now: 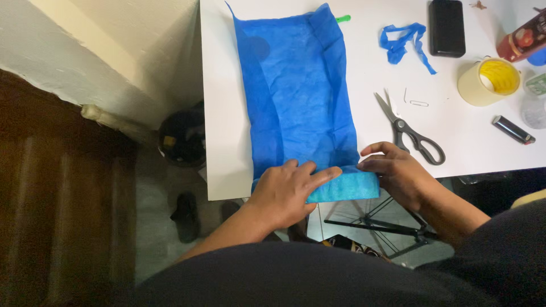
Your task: The person folds a blue nonwoven fabric around a rectangular object on a white table, then secures the folded package with strips of masking tape. The person uses scissors to cut the tape and smooths the tape over the fabric.
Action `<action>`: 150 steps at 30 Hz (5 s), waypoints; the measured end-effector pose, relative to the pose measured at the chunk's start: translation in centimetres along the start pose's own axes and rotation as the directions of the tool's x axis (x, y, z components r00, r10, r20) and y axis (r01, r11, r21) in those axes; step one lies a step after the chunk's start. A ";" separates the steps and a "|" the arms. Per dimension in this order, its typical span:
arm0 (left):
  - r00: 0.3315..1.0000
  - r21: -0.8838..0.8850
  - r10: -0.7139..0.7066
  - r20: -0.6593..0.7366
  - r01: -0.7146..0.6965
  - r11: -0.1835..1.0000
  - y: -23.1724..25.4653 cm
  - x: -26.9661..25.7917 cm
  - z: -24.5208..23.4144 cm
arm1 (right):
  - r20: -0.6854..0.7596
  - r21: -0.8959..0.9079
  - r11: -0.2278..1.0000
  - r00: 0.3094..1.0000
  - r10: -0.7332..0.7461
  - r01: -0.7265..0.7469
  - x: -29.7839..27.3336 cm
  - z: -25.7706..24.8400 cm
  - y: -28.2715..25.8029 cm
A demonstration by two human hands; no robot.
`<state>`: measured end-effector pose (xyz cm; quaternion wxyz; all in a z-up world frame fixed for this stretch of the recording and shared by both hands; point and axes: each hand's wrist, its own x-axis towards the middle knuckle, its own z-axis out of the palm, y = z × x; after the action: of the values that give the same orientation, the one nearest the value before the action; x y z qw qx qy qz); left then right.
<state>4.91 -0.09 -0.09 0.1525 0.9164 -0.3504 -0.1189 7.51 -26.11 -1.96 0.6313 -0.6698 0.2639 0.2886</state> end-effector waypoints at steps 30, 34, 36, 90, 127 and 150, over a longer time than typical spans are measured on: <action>0.933 -0.229 -0.159 0.324 0.240 0.943 -4.7 5.3 -2.6 | 0.247 -0.415 0.863 0.948 -0.198 0.289 0.2 -1.0 -4.1; 0.888 -0.437 -0.177 0.424 0.371 0.819 -7.5 7.6 -1.3 | 0.243 -0.541 0.802 0.960 -0.139 0.254 2.1 -1.7 -4.8; 0.895 -0.532 -0.157 0.418 0.381 0.756 -9.0 8.7 -0.2 | 0.310 -0.449 0.842 0.936 -0.167 0.298 3.2 -2.1 -4.7; 0.920 -0.330 -0.341 0.193 0.388 0.860 -8.4 11.2 1.3 | 0.074 -0.248 0.965 0.995 -0.070 0.086 6.1 0.2 -2.9; 0.814 -0.307 -0.436 0.384 0.558 0.771 -8.6 12.9 2.4 | -0.114 -0.480 0.806 0.886 -0.449 0.346 9.6 2.1 -2.7; 0.951 -0.206 -0.274 0.145 0.300 0.931 -3.2 11.2 1.5 | 0.658 -0.668 0.062 0.627 -0.417 0.742 12.3 1.0 -8.0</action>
<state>14.50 -5.65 -3.87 0.2164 0.9262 -0.2047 -0.2310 21.72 -24.46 -5.33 0.2370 -0.8909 -0.3356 0.1937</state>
